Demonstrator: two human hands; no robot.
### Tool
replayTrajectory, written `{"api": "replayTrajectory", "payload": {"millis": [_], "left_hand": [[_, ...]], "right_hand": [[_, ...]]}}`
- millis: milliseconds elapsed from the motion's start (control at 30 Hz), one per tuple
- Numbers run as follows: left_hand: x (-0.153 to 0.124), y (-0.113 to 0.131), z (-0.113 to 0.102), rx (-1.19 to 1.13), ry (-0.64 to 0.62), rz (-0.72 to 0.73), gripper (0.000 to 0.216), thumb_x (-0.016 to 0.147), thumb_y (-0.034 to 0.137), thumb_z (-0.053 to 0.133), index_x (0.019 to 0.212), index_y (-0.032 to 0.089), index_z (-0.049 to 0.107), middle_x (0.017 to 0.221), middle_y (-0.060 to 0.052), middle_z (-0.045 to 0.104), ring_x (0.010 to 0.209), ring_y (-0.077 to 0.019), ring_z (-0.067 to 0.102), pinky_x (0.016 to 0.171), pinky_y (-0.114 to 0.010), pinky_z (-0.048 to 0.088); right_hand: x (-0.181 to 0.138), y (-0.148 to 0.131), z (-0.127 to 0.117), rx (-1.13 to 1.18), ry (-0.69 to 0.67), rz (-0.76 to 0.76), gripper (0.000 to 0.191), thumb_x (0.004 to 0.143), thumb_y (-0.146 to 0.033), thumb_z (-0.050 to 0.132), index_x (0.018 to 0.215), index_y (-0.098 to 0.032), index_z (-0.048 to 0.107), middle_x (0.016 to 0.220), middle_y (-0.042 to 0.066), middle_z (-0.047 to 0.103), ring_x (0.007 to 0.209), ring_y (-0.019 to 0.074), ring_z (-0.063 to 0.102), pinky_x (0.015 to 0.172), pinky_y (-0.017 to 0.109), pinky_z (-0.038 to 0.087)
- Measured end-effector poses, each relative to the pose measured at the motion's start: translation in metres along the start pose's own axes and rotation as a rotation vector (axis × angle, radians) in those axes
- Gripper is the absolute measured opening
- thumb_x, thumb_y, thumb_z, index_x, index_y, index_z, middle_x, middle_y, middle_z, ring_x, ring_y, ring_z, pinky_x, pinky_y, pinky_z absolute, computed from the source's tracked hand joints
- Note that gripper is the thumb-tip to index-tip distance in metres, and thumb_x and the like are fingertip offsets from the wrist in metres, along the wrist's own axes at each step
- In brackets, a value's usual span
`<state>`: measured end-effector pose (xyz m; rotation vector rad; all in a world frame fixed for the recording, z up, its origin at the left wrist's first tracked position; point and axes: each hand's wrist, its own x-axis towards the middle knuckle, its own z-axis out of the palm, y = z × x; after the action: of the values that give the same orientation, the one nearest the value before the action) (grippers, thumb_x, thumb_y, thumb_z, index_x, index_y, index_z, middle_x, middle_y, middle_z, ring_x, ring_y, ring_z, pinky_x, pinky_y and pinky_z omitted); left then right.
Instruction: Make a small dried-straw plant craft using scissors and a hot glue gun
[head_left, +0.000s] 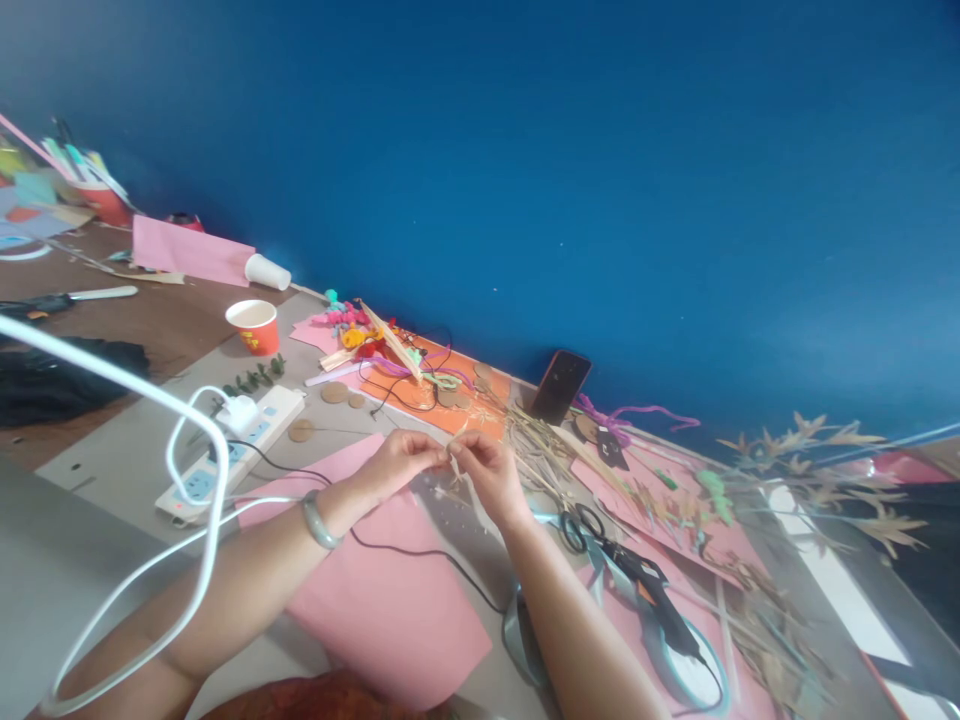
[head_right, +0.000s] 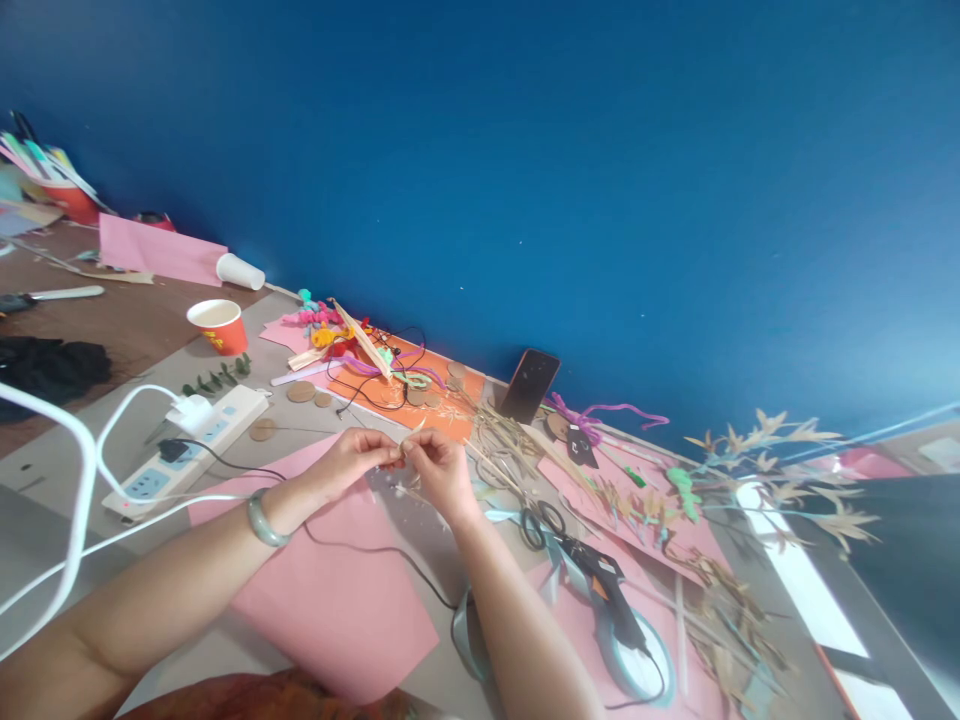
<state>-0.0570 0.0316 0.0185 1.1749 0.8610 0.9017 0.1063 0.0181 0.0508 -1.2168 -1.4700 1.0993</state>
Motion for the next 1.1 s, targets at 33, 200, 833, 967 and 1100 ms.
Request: {"api": "replayTrajectory", "payload": {"millis": [33,200,833,967,1100], "left_hand": [[0.0,0.001,0.0,-0.005,0.0,0.007,0.025,0.074,0.037,0.068,0.072,0.013,0.071,0.069,-0.006,0.068,0.068,-0.0155,0.059,0.067,-0.027,0.043],[-0.001,0.006,0.001,-0.034,0.034,0.037,0.026,0.075,0.038,0.068,0.07,0.013,0.07,0.067,-0.004,0.067,0.067,-0.0144,0.058,0.067,-0.026,0.043],[0.001,0.0,0.002,0.058,0.048,0.098,0.031,0.077,0.042,0.066,0.073,0.012,0.069,0.069,-0.004,0.067,0.068,-0.0153,0.059,0.064,-0.024,0.043],[0.002,-0.002,0.002,0.04,0.054,0.084,0.03,0.076,0.041,0.067,0.072,0.012,0.069,0.069,-0.004,0.067,0.067,-0.0146,0.058,0.063,-0.024,0.042],[0.003,-0.002,0.004,-0.026,0.1,0.06,0.026,0.07,0.037,0.073,0.072,0.012,0.069,0.068,-0.004,0.066,0.065,-0.0137,0.057,0.063,-0.025,0.042]], "right_hand": [[0.0,0.001,0.001,0.009,0.004,0.003,0.018,0.079,-0.033,0.065,0.069,-0.018,0.063,0.062,0.0,0.059,0.054,0.0112,0.051,0.056,0.025,0.045],[-0.001,0.005,0.005,0.091,0.067,-0.002,0.015,0.079,-0.032,0.066,0.077,-0.019,0.059,0.066,-0.001,0.059,0.053,0.0097,0.05,0.054,0.024,0.043],[-0.001,0.0,0.005,0.068,0.073,0.093,0.023,0.076,-0.038,0.069,0.069,-0.017,0.062,0.053,-0.003,0.053,0.048,0.0095,0.046,0.05,0.023,0.04],[-0.002,0.0,0.006,0.071,0.091,0.092,0.024,0.075,-0.038,0.069,0.066,-0.018,0.061,0.051,-0.004,0.052,0.047,0.0097,0.046,0.05,0.023,0.041],[-0.002,0.003,0.006,0.04,0.109,0.079,0.024,0.076,-0.038,0.068,0.066,-0.018,0.061,0.052,-0.003,0.053,0.047,0.0094,0.046,0.05,0.023,0.041]]}}
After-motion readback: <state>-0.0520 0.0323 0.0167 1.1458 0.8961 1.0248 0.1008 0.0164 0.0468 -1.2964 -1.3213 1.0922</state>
